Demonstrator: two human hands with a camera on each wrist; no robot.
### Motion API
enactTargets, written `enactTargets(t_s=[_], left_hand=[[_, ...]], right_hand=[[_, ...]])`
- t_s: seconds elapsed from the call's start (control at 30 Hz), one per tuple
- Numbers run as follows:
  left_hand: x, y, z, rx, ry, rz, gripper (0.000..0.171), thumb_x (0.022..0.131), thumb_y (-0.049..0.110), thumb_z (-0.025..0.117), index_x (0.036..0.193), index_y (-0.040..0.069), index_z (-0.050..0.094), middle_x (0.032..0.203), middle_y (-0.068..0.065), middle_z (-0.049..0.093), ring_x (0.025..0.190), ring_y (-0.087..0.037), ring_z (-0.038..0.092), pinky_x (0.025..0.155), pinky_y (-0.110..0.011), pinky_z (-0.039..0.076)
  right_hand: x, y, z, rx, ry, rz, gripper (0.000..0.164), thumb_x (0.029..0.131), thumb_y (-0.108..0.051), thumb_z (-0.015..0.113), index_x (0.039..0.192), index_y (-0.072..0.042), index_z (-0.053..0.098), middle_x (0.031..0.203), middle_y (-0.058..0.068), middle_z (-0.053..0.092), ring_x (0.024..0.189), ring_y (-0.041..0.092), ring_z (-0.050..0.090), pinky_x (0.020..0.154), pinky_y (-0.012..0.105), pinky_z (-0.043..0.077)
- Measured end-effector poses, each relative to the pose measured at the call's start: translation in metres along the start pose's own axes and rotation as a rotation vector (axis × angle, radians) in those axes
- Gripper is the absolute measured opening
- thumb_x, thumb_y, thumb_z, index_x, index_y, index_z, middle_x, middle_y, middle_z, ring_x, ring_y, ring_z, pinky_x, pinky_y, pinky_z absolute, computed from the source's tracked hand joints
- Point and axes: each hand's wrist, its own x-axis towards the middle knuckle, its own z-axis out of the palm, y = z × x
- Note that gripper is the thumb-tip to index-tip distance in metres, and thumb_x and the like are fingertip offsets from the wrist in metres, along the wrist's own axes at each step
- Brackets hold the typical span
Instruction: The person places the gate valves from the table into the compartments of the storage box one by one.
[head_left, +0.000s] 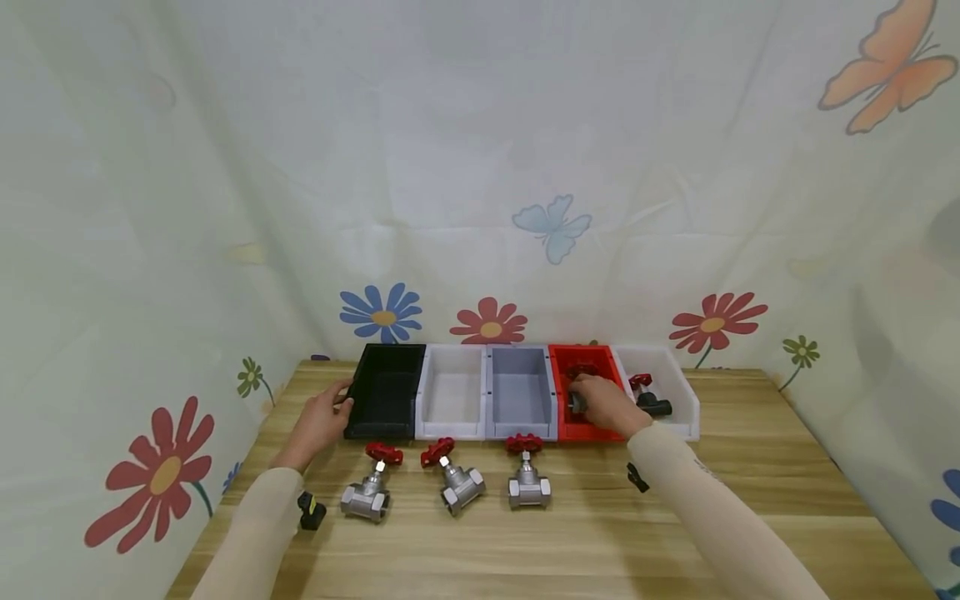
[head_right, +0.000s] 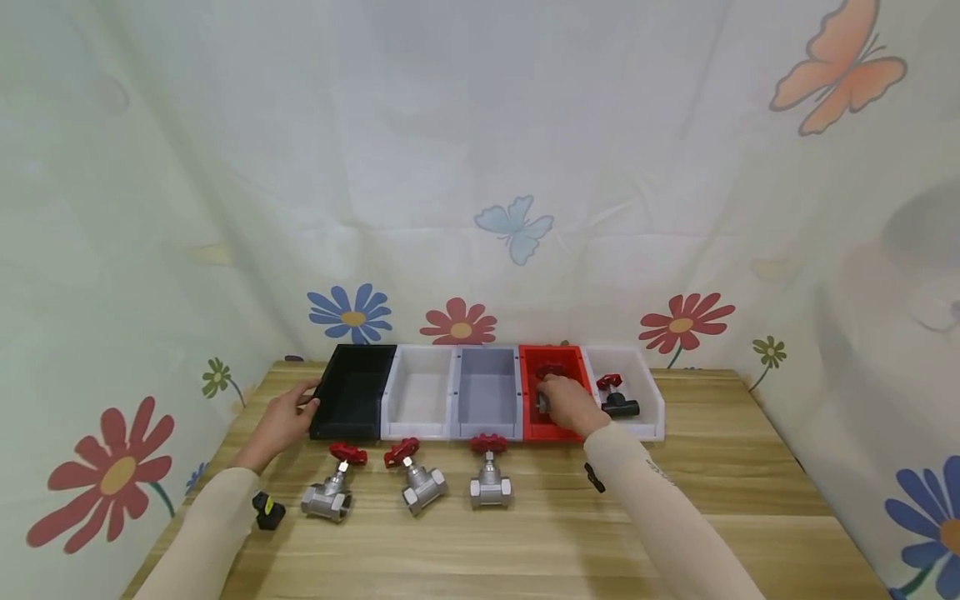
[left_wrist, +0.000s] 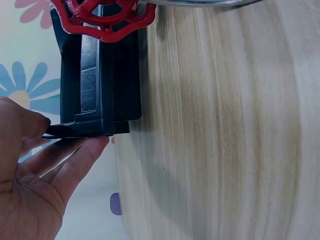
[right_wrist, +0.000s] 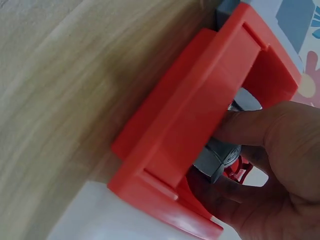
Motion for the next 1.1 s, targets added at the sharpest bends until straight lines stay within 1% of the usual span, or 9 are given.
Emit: enactTargets(t_s=[0.13, 0.33, 0.53, 0.73, 0.87, 0.97, 1.1], left_hand=[[-0.0004, 0.0009, -0.0002, -0.002, -0.001, -0.009, 0.046, 0.102, 0.014, 0.048, 0.144, -0.003, 0.043, 0.126, -0.033, 0.061, 0.108, -0.044, 0.065, 0.086, -0.053, 0.055], [-0.0012, 0.0026, -0.0005, 0.002, 0.006, -0.003, 0.044, 0.101, 0.012, 0.05, 0.142, -0.003, 0.045, 0.124, -0.034, 0.062, 0.106, -0.044, 0.066, 0.087, -0.053, 0.055], [-0.0027, 0.0036, -0.0024, 0.01, 0.004, 0.002, 0.044, 0.101, 0.011, 0.049, 0.142, -0.004, 0.044, 0.124, -0.035, 0.061, 0.106, -0.044, 0.067, 0.086, -0.053, 0.056], [-0.0033, 0.0041, -0.0027, 0.013, 0.014, 0.007, 0.044, 0.1, 0.009, 0.05, 0.142, -0.004, 0.045, 0.124, -0.035, 0.061, 0.106, -0.045, 0.066, 0.085, -0.053, 0.056], [-0.003, 0.0035, -0.0022, 0.014, 0.013, 0.005, 0.044, 0.101, 0.01, 0.051, 0.142, -0.004, 0.045, 0.125, -0.034, 0.061, 0.107, -0.045, 0.066, 0.086, -0.052, 0.056], [-0.0028, 0.0032, -0.0018, 0.013, 0.012, 0.008, 0.044, 0.1, 0.01, 0.051, 0.142, -0.005, 0.045, 0.124, -0.034, 0.061, 0.107, -0.044, 0.066, 0.085, -0.052, 0.056], [-0.0024, 0.0025, -0.0015, 0.01, 0.016, 0.015, 0.044, 0.1, 0.01, 0.051, 0.142, -0.004, 0.045, 0.124, -0.034, 0.061, 0.107, -0.044, 0.066, 0.085, -0.052, 0.056]], right_hand=[[0.0003, 0.0007, 0.004, 0.009, -0.011, 0.017, 0.041, 0.079, 0.008, 0.069, 0.119, -0.004, 0.068, 0.115, 0.011, 0.067, 0.11, 0.03, 0.062, 0.102, 0.048, 0.049], [0.003, 0.0034, 0.0101, -0.006, -0.017, 0.011, 0.039, 0.08, 0.008, 0.068, 0.117, -0.004, 0.069, 0.113, 0.01, 0.068, 0.108, 0.03, 0.063, 0.1, 0.047, 0.05], [0.0044, 0.0032, 0.0088, -0.037, -0.026, 0.005, 0.039, 0.08, 0.008, 0.068, 0.116, -0.005, 0.07, 0.112, 0.01, 0.068, 0.107, 0.03, 0.064, 0.1, 0.047, 0.051], [0.0039, 0.0029, 0.0079, -0.034, -0.035, 0.029, 0.04, 0.081, 0.007, 0.068, 0.118, -0.007, 0.07, 0.115, 0.01, 0.068, 0.112, 0.032, 0.062, 0.102, 0.048, 0.049], [0.0035, 0.003, 0.0079, -0.048, -0.032, 0.02, 0.035, 0.082, 0.006, 0.069, 0.113, -0.009, 0.072, 0.11, 0.009, 0.07, 0.106, 0.03, 0.063, 0.099, 0.048, 0.051], [0.0032, 0.0035, 0.0068, -0.054, -0.042, 0.016, 0.033, 0.081, 0.005, 0.069, 0.11, -0.01, 0.074, 0.105, 0.006, 0.071, 0.1, 0.028, 0.064, 0.095, 0.047, 0.053], [0.0023, 0.0017, 0.002, -0.023, -0.072, 0.052, 0.035, 0.081, 0.004, 0.07, 0.112, -0.012, 0.073, 0.106, 0.005, 0.072, 0.098, 0.025, 0.063, 0.095, 0.048, 0.053]])
